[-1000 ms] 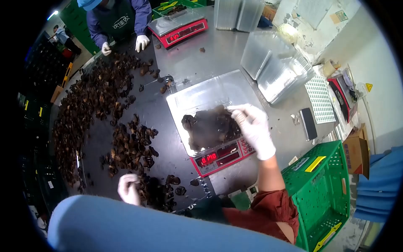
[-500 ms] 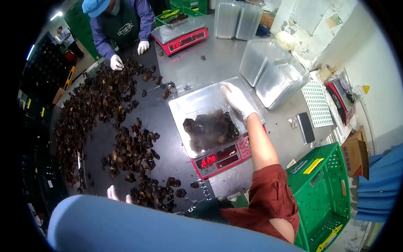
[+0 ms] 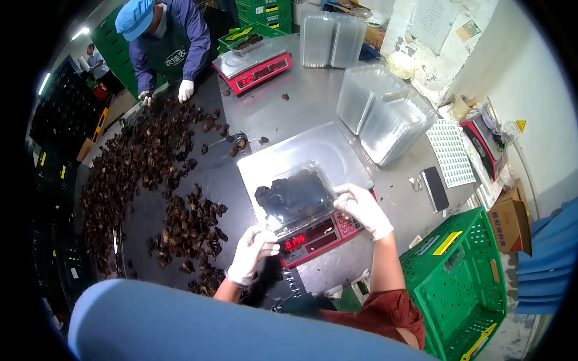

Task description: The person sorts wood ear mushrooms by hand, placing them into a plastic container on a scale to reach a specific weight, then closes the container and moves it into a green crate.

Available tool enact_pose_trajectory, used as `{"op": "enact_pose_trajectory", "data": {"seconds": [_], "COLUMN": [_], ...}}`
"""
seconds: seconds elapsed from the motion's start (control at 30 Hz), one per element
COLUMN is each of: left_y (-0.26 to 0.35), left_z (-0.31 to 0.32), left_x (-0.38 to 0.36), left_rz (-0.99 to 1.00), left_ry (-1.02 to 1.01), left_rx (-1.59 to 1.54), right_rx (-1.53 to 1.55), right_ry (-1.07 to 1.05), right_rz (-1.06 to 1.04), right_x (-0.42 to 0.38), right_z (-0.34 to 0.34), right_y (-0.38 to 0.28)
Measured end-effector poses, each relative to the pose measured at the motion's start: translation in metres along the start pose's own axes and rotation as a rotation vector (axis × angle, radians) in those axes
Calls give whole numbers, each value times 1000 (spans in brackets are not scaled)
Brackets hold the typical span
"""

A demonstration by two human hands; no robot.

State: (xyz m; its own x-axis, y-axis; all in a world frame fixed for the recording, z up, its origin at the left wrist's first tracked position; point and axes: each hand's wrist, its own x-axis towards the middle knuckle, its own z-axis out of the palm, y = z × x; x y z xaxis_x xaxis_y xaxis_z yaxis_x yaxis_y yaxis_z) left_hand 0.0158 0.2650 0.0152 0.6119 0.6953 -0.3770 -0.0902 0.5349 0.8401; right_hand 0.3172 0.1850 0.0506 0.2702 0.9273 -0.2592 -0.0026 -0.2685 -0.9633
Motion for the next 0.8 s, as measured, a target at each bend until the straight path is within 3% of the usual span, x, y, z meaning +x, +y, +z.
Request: {"op": "enact_pose_trajectory", "data": {"seconds": [0.2, 0.3, 0.53, 0.63, 0.7, 0.8], "left_y": [3, -8, -11, -4, 9, 1], "left_z": [0, -6, -17, -15, -3, 4], "left_x": [10, 6, -18, -31, -32, -29], "left_rz": [120, 276, 192, 274, 462, 964], "left_ry": [-51, -112, -151, -259, -215, -145], "left_rx": [-5, 101, 167, 464, 818, 1171], "right_rx": [314, 180, 259, 114, -430, -566], "right_ry": [-20, -3, 28, 109, 209, 288], "right_rz": [38, -19, -114, -288, -483, -792], "right_x": [-12, -22, -68, -81, -94, -103], "right_z": [12, 18, 43, 38, 38, 32], "right_y": [17, 32, 45, 76, 45, 46]}}
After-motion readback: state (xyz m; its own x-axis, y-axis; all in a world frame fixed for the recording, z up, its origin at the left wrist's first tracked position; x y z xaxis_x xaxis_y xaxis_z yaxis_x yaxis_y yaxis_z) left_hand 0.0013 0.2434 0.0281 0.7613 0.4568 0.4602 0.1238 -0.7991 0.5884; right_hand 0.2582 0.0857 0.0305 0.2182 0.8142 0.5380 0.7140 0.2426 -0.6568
